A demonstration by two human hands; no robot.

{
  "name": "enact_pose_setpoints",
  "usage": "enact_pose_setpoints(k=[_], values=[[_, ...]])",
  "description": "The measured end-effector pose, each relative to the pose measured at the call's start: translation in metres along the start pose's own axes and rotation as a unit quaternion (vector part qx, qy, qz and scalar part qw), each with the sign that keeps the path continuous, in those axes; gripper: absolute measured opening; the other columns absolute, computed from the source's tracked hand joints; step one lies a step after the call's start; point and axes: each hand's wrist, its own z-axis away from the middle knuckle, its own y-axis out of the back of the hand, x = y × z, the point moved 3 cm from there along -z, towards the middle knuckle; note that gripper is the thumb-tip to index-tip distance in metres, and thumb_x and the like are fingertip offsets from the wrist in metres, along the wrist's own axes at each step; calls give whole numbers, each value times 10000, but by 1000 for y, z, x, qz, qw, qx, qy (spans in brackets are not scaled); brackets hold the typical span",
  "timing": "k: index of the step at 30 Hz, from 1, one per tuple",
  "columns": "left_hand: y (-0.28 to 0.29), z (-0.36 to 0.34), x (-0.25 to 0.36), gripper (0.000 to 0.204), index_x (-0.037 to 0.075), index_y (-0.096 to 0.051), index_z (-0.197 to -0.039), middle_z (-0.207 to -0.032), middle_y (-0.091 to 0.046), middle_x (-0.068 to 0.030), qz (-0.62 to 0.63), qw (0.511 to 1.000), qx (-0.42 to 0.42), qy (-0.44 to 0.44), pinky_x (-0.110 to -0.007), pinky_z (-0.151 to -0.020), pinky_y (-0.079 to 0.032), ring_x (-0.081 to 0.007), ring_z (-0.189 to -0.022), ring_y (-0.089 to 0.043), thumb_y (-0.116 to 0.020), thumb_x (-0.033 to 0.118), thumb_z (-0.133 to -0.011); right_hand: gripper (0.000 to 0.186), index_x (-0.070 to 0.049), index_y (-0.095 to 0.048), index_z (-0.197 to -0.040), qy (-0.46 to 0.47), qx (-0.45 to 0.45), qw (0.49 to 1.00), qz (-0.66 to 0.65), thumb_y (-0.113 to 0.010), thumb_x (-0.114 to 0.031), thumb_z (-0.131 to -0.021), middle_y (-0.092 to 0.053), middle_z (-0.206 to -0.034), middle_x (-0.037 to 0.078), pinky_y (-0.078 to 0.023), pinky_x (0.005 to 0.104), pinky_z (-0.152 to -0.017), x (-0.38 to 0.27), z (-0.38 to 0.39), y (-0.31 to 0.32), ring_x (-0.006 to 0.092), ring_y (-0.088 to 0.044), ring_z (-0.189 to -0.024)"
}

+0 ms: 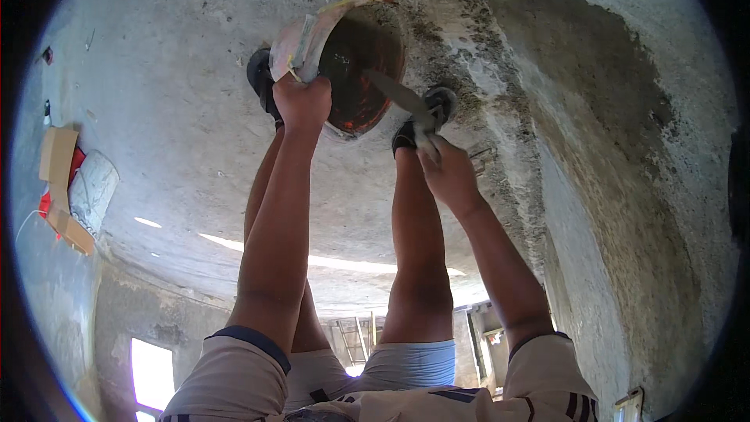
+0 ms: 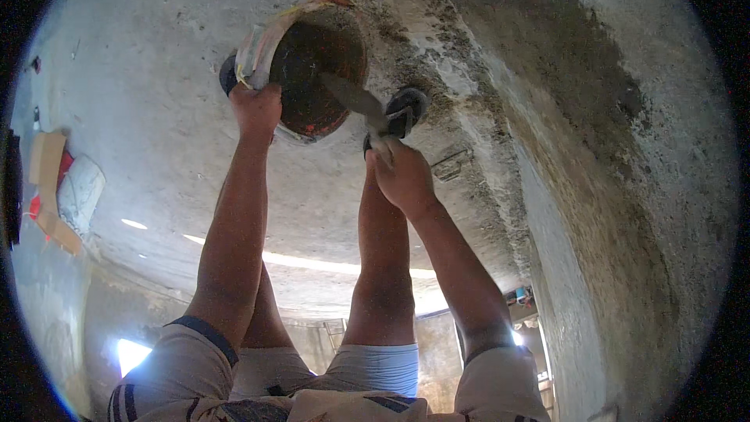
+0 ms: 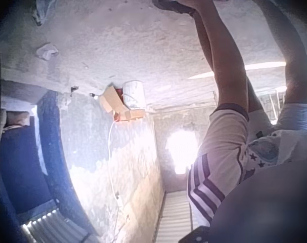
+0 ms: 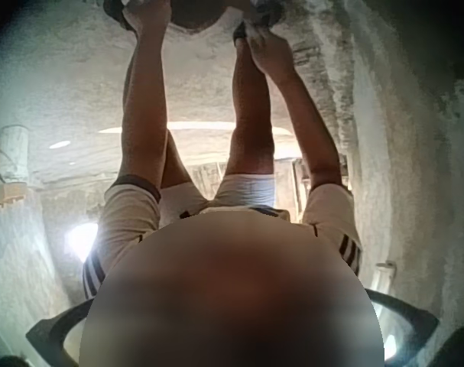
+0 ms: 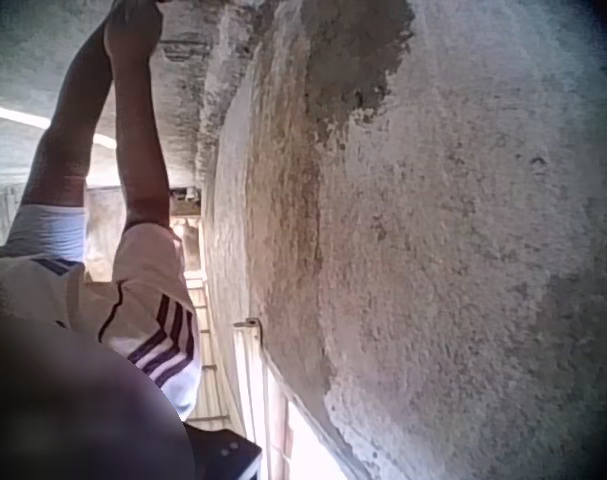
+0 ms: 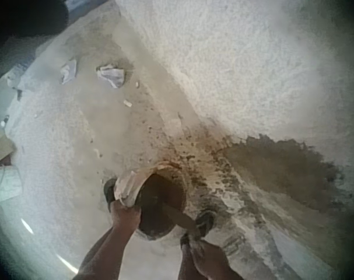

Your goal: The person mixes mortar in a bucket using a trowel and applies the mortar onto the wall with the trowel.

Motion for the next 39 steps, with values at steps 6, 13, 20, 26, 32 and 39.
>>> enact_pose_setpoints(k=[6, 13, 20, 26, 32, 39], values=[[-3, 1, 6, 287, -74, -570, -852, -608, -569, -92, 59, 998, 9, 0, -318, -527, -441, -171, -520, -527, -568, 62, -599, 233, -52, -614, -925, 112, -58, 969, 214, -557, -235, -791, -637, -774, 179, -501, 438, -620, -13, -78, -62, 335, -626, -713], [1, -3, -1, 282, -93, -559, -826, -609, -571, -105, 16, 999, 19, -33, -325, -546, -442, -183, -521, -521, -569, 74, -599, 205, -58, -660, -777, 56, -35, 979, 191, -532, -217, -763, -650, -723, 147, -525, 409, -618, -39, -115, -84, 315, -648, -727], [-3, 0, 11, 301, -96, -557, -843, -604, -566, -105, -16, 999, 2, -41, -331, -542, -442, -182, -516, -515, -566, 74, -596, 216, -67, -646, -859, 61, -55, 963, 257, -530, -232, -781, -653, -748, 140, -526, 404, -588, -14, -135, -97, 314, -650, -713], [4, 2, 15, 280, -90, -556, -825, -597, -556, -104, -24, 998, 23, -44, -342, -529, -437, -183, -507, -507, -559, 79, -602, 340, -76, -571, -1110, 60, 1, 970, 234, -547, -198, -793, -631, -777, 163, -532, 422, -614, -11, -137, -76, 326, -638, -694], [8, -2, 15, 228, -76, -560, -801, -627, -555, -77, -4, 998, 2, -61, -331, -567, -439, -161, -570, -522, -543, 63, -621, 397, -73, -518, -1141, 121, 108, 977, 139, -574, -264, -798, -611, -915, 172, -513, 426, -661, 11, -120, -47, 351, -606, -839], [32, 45, 25, 143, -55, -530, -692, -569, -496, -39, 38, 996, -21, -77, -321, -464, -390, -128, -518, -468, -570, 73, -644, 350, -45, -548, -1063, 126, 251, 960, 23, -627, -206, -762, -590, -938, 200, -487, 445, -725, 27, -29, -10, 367, -590, -874]])
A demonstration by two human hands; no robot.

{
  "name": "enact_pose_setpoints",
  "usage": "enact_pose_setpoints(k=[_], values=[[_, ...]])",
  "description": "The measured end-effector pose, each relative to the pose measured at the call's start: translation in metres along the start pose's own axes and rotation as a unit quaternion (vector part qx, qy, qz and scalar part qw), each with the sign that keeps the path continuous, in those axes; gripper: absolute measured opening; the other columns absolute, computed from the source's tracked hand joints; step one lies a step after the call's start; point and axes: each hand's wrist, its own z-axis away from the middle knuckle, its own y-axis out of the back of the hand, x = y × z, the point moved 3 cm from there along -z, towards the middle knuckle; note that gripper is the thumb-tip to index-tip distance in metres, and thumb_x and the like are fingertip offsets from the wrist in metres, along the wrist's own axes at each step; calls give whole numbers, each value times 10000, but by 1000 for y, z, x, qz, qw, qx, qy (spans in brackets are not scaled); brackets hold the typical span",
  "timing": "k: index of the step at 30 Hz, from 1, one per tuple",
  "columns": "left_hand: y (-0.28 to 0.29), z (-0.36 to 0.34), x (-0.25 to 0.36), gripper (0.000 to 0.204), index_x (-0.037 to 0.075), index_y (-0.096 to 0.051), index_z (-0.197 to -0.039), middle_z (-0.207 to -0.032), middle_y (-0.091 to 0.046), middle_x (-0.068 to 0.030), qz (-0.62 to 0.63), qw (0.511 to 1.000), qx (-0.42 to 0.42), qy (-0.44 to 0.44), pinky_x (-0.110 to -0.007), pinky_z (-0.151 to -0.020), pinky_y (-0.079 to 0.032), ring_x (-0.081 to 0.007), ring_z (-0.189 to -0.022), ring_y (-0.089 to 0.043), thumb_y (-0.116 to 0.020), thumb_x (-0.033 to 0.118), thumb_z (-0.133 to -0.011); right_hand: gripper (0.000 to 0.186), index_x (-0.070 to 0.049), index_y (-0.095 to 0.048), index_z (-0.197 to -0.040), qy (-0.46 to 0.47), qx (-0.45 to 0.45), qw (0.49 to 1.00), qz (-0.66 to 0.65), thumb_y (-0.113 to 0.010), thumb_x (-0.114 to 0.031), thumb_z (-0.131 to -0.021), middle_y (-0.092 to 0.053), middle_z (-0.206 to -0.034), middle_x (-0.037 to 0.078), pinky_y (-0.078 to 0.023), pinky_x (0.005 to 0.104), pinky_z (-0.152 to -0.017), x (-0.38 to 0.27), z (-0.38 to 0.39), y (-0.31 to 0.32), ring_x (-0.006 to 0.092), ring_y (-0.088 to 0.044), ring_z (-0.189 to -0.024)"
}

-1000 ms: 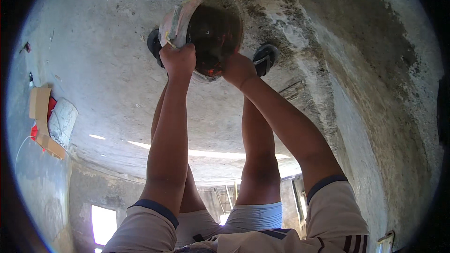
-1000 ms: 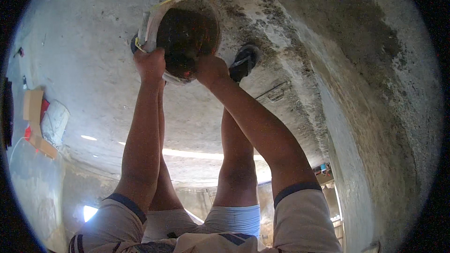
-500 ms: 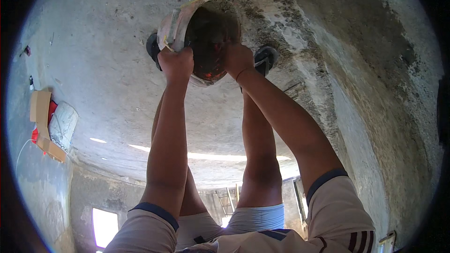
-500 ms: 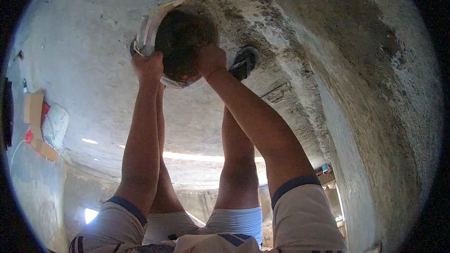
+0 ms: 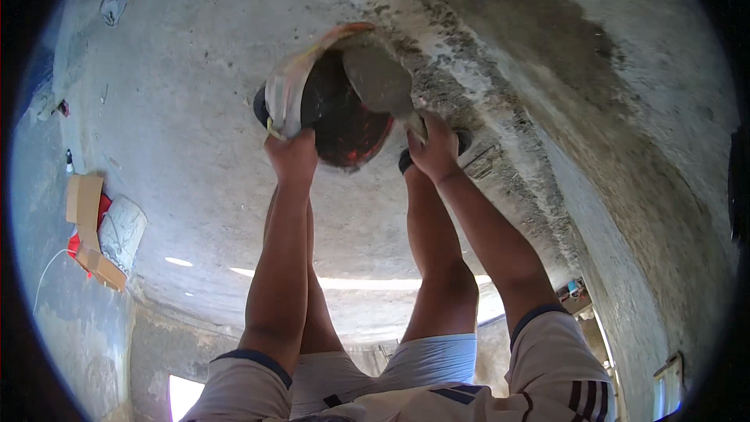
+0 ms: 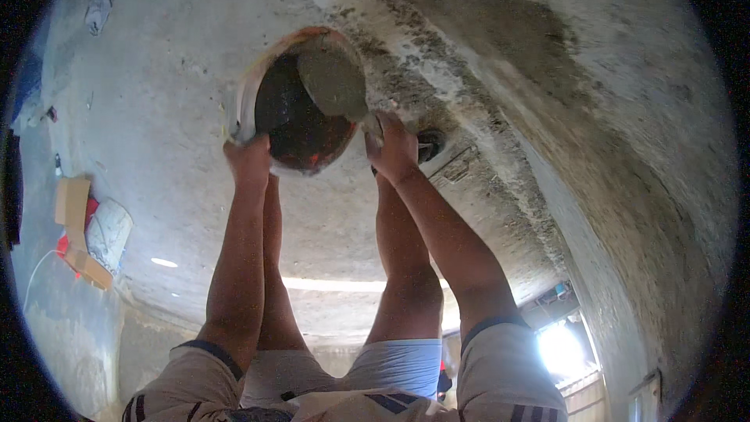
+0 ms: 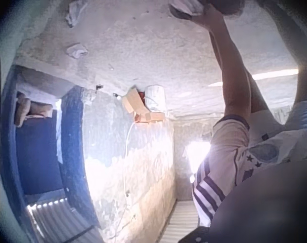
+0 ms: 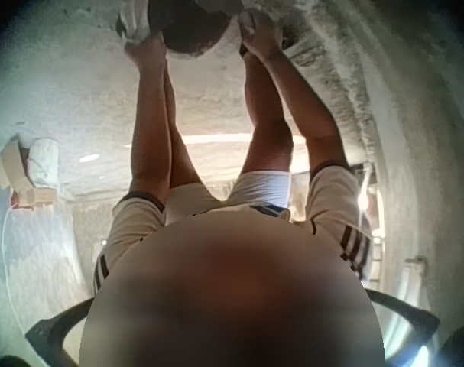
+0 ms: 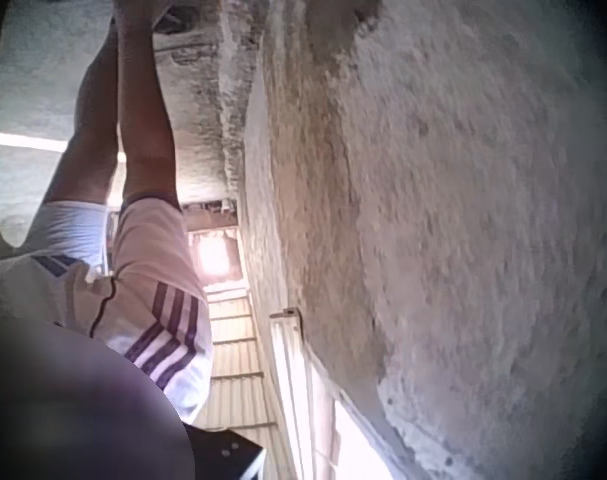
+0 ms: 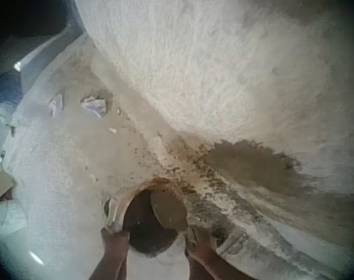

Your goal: The person mixes mortar in a bucket using a trowel and applies the mortar onto the wall with the trowel.

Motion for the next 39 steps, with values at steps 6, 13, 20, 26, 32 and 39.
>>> enact_pose_setpoints(k=[6, 13, 20, 26, 32, 39], values=[[9, 74, 23, 203, -58, -490, -774, -626, -498, -43, 117, 979, 29, 166, -296, -449, -377, -121, -520, -466, -577, 56, -631, 316, -36, -568, -1001, -4, 72, 997, -26, -634, -189, -733, -598, -910, 197, -490, 424, -680, -16, 47, 80, 376, -599, -832], [-29, 84, -14, 169, -34, -491, -778, -614, -479, -22, 69, 992, 21, 101, -256, -460, -368, -106, -511, -462, -548, 29, -632, 252, -23, -589, -952, -39, 88, 983, -155, -620, -150, -736, -609, -867, 203, -486, 406, -666, -30, 84, 177, 359, -616, -799], [-75, 106, -30, 318, -109, -550, -931, -718, -610, -105, -55, 995, -73, 35, -308, -590, -456, -180, -613, -577, -529, 7, -636, 179, -12, -566, -905, -140, 32, 979, -143, -588, -165, -816, -576, -678, 111, -436, 342, -529, 6, 100, 249, 226, -544, -572], [-82, 115, -15, 326, -94, -566, -908, -785, -612, -147, -65, 989, -117, 68, -350, -692, -462, -265, -717, -588, -529, 61, -624, 149, -18, -513, -842, -203, 9, 947, -249, -523, -159, -889, -507, -628, 37, -371, 254, -471, 12, 99, 263, 88, -452, -537], [-77, 102, -49, 288, -80, -581, -887, -777, -624, -163, -60, 994, -44, -83, -341, -696, -469, -279, -742, -624, -515, -7, -616, 189, -23, -508, -890, -276, 8, 864, -421, -513, -210, -910, -484, -636, 33, -363, 238, -473, -3, 92, 273, 96, -427, -523], [-66, 98, -51, 273, -81, -569, -871, -751, -618, -161, -136, 989, -52, 4, -387, -670, -462, -315, -691, -605, -529, 3, -614, 310, -7, -503, -906, -293, -27, 844, -448, -516, -317, -908, -488, -659, 45, -359, 238, -467, -20, 104, 296, 114, -437, -537]])
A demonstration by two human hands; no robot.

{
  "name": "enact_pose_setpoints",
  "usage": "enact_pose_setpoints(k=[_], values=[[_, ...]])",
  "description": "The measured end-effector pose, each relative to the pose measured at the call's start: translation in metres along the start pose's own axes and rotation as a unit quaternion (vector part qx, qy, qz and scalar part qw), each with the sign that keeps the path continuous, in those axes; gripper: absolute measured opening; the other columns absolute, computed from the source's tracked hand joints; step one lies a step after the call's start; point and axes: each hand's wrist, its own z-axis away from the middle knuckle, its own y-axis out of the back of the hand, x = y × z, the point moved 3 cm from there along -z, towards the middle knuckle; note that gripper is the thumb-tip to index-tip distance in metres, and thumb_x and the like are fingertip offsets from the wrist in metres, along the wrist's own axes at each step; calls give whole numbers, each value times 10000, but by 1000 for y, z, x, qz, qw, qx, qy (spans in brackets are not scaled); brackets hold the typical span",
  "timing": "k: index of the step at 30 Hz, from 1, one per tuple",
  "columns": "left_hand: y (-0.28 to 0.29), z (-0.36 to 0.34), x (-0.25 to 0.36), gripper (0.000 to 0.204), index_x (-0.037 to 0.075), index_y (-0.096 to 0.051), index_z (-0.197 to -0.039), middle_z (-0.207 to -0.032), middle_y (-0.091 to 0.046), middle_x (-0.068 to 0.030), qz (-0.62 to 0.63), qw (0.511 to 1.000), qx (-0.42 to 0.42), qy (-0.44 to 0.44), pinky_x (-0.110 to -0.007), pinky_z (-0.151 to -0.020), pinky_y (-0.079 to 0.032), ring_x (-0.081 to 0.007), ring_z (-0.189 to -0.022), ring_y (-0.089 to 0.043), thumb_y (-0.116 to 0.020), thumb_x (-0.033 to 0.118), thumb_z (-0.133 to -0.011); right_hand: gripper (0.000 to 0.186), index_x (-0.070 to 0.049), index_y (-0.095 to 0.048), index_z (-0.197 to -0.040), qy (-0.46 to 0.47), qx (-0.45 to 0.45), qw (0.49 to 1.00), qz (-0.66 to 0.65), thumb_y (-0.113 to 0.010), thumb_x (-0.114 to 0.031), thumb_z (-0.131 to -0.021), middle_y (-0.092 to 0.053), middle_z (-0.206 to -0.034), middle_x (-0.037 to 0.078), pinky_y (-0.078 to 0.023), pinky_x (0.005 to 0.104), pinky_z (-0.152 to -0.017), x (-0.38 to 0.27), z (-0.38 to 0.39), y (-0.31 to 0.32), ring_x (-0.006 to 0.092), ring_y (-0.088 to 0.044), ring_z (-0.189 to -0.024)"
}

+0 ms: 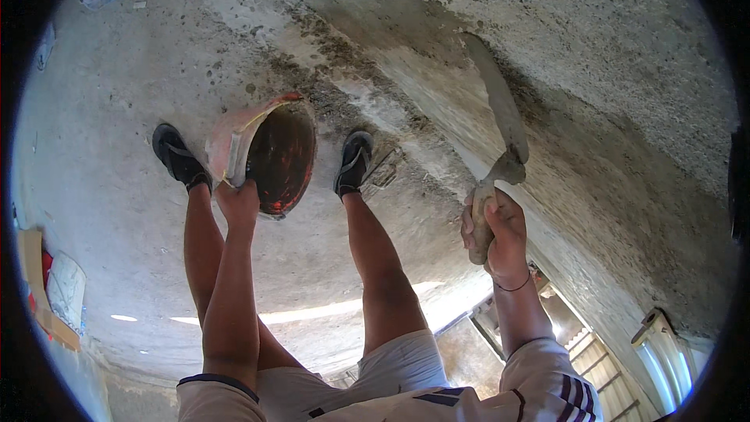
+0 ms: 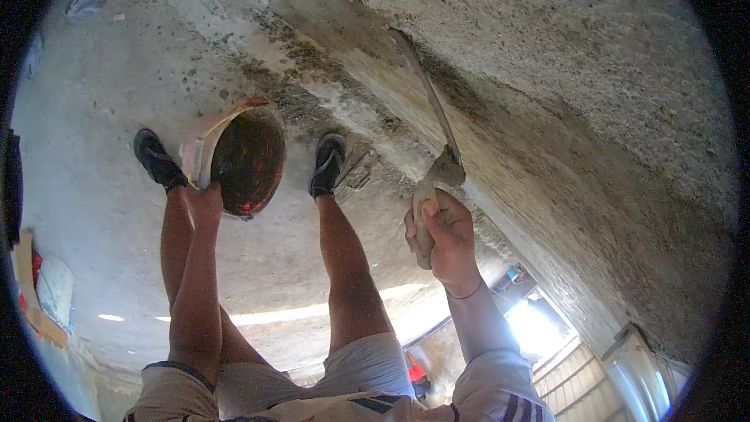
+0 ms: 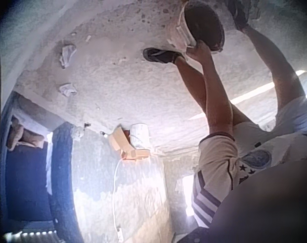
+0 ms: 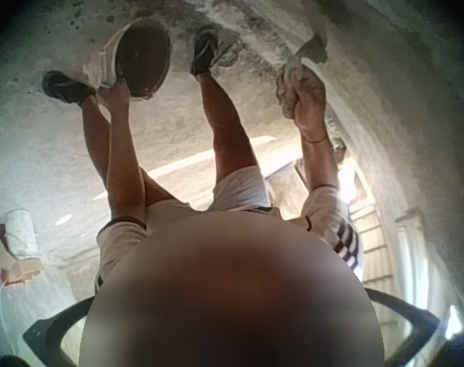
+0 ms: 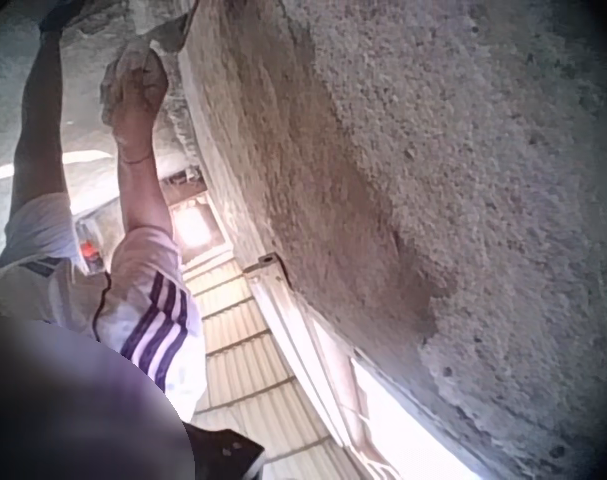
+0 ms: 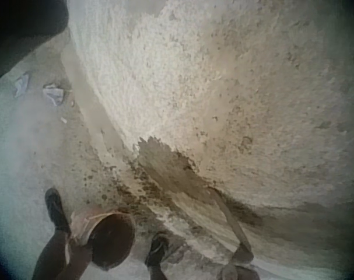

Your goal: The person mixes mortar in a bucket using a trowel and applies the mortar onto the wall with the trowel.

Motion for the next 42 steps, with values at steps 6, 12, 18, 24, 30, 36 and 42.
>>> enact_pose_setpoints(k=[6, 12, 18, 24, 30, 36, 42], values=[[1, 6, 30, 234, -98, -557, -821, -713, -593, -153, 66, 988, -12, 138, -371, -629, -460, -247, -654, -589, -551, 27, -623, 355, -4, -491, -935, 261, 114, 948, 145, -494, -357, -909, -483, -686, 51, -365, 237, -449, 19, -1, 20, 119, -466, -561], [0, -4, 11, 265, -101, -560, -849, -772, -606, -162, 42, 998, 2, 41, -365, -673, -469, -255, -697, -598, -565, 30, -618, 345, -14, -489, -928, 136, 39, 965, 223, -502, -358, -908, -477, -710, 50, -363, 245, -452, 22, -36, 14, 109, -467, -581], [-2, -7, -1, 342, -113, -558, -933, -866, -617, -196, 79, 997, -10, -3, -373, -758, -459, -302, -808, -610, -557, 27, -621, 352, -16, -491, -911, 181, 75, 976, 93, -507, -367, -906, -484, -713, 42, -363, 239, -462, 32, -30, 3, 106, -457, -573], [-3, -2, 16, 357, -93, -549, -970, -878, -611, -186, 37, 999, -14, 0, -361, -772, -452, -288, -805, -601, -540, 18, -631, 335, -14, -483, -932, 158, 6, 974, 163, -513, -346, -902, -500, -754, 60, -372, 238, -458, 37, -35, 1, 113, -470, -585], [-3, -7, 0, 300, -94, -561, -909, -801, -614, -155, 101, 994, 5, -47, -352, -680, -459, -255, -717, -597, -538, 13, -630, 368, -18, -449, -980, 168, 48, 982, 78, -515, -370, -897, -506, -737, 71, -374, 247, -455, 39, -45, -9, 115, -468, -586], [2, -5, 18, 227, -91, -578, -829, -703, -605, -100, 104, 994, 22, 6, -324, -599, -454, -172, -629, -573, -540, 15, -632, 456, -21, -476, -877, 125, 21, 990, 52, -524, -474, -871, -459, -621, 44, -362, 234, -428, 53, -39, -12, 90, -433, -489], [-1, -8, 12, 238, -103, -570, -829, -721, -609, -113, 52, 997, -26, 41, -335, -613, -455, -194, -634, -574, -542, 27, -632, 431, -8, -467, -917, 134, 10, 986, 102, -526, -433, -879, -481, -606, 72, -380, 251, -427, 41, -62, -1, 125, -457, -488]])
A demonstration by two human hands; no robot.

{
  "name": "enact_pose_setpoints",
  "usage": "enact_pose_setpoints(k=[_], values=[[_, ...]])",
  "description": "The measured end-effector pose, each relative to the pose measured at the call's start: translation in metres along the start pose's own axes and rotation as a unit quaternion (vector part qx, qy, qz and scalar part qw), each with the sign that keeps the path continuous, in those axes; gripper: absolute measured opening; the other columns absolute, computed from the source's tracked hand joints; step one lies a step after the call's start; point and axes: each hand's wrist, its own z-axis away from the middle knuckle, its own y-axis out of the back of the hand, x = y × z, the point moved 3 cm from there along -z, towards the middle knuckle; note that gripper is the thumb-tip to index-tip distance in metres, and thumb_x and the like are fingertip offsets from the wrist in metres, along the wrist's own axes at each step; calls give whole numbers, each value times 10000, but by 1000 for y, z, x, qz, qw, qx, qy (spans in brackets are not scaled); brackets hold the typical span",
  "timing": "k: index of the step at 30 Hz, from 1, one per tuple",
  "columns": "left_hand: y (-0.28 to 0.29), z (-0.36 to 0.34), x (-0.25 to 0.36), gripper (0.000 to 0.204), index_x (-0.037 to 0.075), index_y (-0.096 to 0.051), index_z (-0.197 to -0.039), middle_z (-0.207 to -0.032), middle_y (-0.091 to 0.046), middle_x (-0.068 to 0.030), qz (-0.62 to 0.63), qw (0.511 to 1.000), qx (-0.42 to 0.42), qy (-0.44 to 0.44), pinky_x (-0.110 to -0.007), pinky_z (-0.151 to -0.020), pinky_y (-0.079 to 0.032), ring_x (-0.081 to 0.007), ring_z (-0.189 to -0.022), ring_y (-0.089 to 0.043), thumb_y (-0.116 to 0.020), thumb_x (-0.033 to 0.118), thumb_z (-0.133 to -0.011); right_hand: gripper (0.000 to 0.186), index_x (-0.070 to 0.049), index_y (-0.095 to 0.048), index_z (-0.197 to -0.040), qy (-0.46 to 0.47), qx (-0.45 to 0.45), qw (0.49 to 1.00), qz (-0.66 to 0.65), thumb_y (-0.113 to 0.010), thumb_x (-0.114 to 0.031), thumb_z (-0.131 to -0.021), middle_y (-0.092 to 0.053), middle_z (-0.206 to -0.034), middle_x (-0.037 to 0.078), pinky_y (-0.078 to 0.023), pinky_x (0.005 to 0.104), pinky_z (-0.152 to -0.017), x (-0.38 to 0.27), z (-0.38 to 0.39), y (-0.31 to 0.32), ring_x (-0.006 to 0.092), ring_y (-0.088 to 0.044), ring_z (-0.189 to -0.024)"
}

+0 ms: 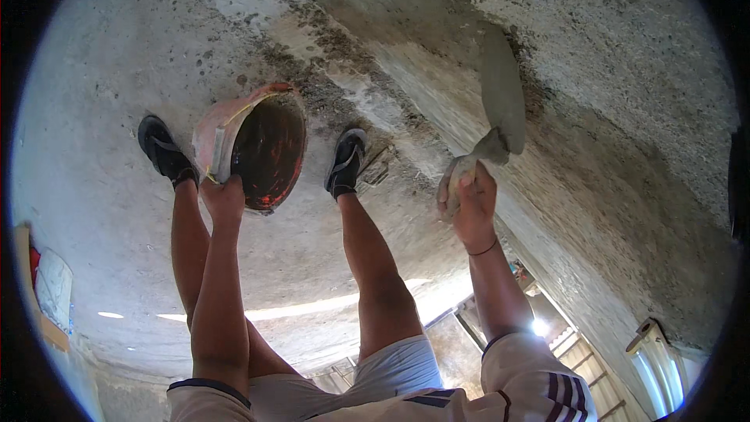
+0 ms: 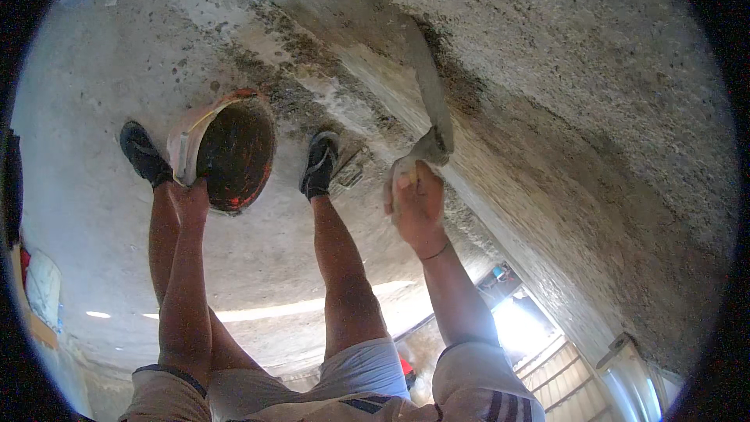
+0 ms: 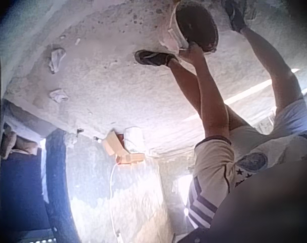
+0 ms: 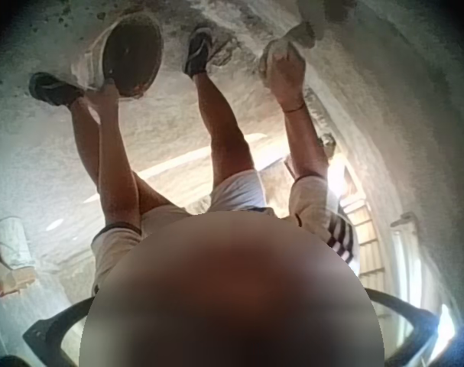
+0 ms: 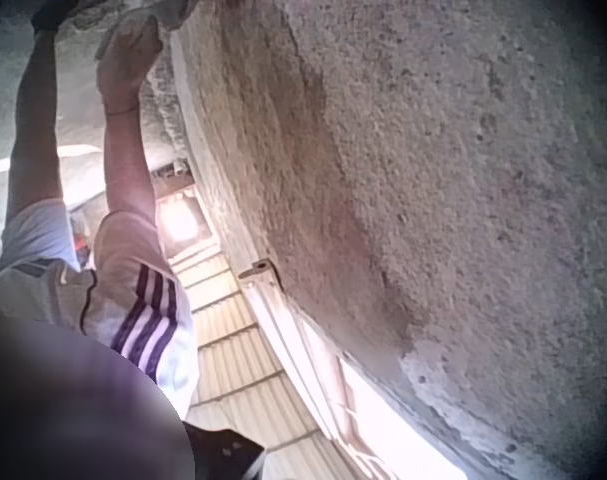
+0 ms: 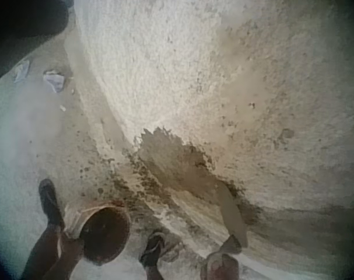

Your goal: The person mixes mortar in a bucket using a trowel and applies the mortar onto the wall with the trowel.

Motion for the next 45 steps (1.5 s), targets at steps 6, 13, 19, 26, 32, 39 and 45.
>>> enact_pose_setpoints(k=[6, 13, 19, 26, 32, 39, 45], values=[[-3, -7, -14, 252, -100, -572, -847, -756, -618, -138, 40, 998, 3, -46, -349, -675, -461, -240, -687, -594, -542, 31, -634, 452, -2, -476, -942, -25, -83, 991, -101, -574, -433, -851, -507, -627, 90, -387, 249, -411, 9, 2, 36, 139, -466, -482], [-5, -11, -26, 260, -100, -578, -852, -769, -624, -149, 27, 1000, 1, -9, -345, -676, -463, -233, -712, -607, -546, 39, -634, 382, -12, -480, -920, 44, 103, 992, 64, -541, -387, -886, -474, -666, 46, -384, 236, -432, 7, 50, 18, 105, -448, -499], [-1, -13, -22, 288, -112, -582, -873, -779, -628, -174, -15, 1000, 4, 4, -350, -684, -467, -251, -721, -619, -550, 39, -630, 324, -10, -482, -881, 12, 58, 975, 212, -498, -332, -916, -482, -682, 43, -372, 229, -442, -15, 13, 5, 98, -452, -533], [-3, -15, -30, 346, -123, -561, -937, -865, -623, -212, 26, 1000, 9, -10, -352, -730, -465, -274, -788, -619, -547, 28, -627, 355, 1, -484, -881, 127, 133, 981, 62, -499, -352, -910, -482, -699, 42, -370, 230, -428, -24, 36, -10, 103, -461, -529], [-6, -13, -31, 357, -116, -556, -947, -876, -619, -212, 33, 999, 25, -17, -358, -744, -463, -288, -806, -615, -543, 25, -619, 354, -9, -476, -907, 29, 24, 988, 149, -508, -361, -905, -490, -716, 44, -380, 228, -428, -21, 20, -17, 105, -471, -549], [-4, -12, -23, 337, -110, -565, -926, -829, -625, -200, 11, 998, 41, -54, -365, -723, -472, -295, -762, -619, -555, 41, -625, 293, -27, -467, -892, 168, 146, 974, 36, -488, -318, -918, -493, -706, 42, -377, 219, -430, -29, 28, -22, 103, -467, -541], [-5, -13, -13, 341, -103, -569, -941, -852, -629, -200, 9, 1000, -16, 11, -352, -740, -468, -284, -779, -620, -548, 26, -626, 399, 11, -511, -900, 47, 100, 974, 200, -501, -388, -905, -493, -553, 36, -376, 247, -433, -15, 3, -25, 103, -466, -460]])
